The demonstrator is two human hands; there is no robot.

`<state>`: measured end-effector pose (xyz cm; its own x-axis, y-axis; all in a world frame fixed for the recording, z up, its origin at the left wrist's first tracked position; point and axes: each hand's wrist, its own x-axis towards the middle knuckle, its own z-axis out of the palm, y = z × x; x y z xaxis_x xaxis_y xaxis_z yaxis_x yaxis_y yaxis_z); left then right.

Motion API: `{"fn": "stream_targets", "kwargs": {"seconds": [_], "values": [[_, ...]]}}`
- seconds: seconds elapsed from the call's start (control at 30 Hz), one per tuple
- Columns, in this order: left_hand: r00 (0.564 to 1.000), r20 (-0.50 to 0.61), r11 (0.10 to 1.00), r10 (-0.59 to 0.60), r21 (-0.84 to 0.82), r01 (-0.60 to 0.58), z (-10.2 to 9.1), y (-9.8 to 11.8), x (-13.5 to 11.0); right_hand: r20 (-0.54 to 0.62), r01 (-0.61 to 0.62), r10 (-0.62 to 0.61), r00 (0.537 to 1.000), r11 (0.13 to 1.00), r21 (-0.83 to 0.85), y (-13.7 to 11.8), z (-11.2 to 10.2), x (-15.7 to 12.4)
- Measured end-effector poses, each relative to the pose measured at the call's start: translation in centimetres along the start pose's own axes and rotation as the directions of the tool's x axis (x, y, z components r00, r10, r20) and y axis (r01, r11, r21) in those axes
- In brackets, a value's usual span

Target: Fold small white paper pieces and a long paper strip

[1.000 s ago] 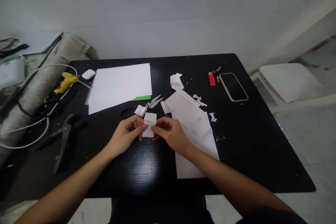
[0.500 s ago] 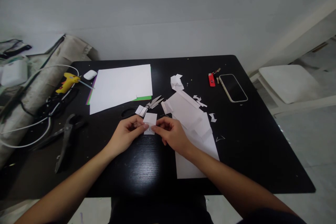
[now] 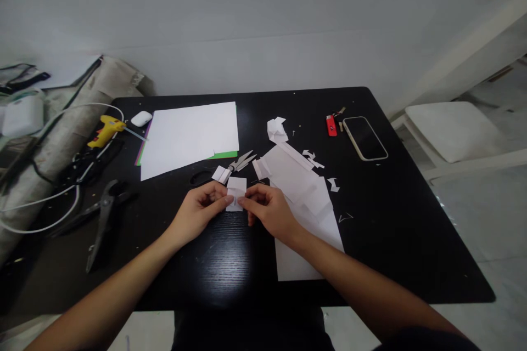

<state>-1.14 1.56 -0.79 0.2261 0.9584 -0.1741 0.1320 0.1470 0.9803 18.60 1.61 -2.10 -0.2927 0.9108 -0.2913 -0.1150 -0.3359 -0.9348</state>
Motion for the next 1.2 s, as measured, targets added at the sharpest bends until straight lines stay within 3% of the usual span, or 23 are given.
{"fn": "stream_targets", "kwargs": {"seconds": [0.57, 1.2], "values": [[1.000, 0.008, 0.999, -0.012, 0.030, 0.012, 0.05, 0.16, -0.01, 0.014, -0.045, 0.044, 0.999, 0.993, 0.111, -0.19, 0.04, -0.20], [1.000, 0.009, 0.999, -0.016, 0.044, 0.016, 0.04, -0.16, 0.00, 0.013, -0.047, 0.046, 0.999, 0.995, 0.087, -0.37, 0.09, -0.22]]}}
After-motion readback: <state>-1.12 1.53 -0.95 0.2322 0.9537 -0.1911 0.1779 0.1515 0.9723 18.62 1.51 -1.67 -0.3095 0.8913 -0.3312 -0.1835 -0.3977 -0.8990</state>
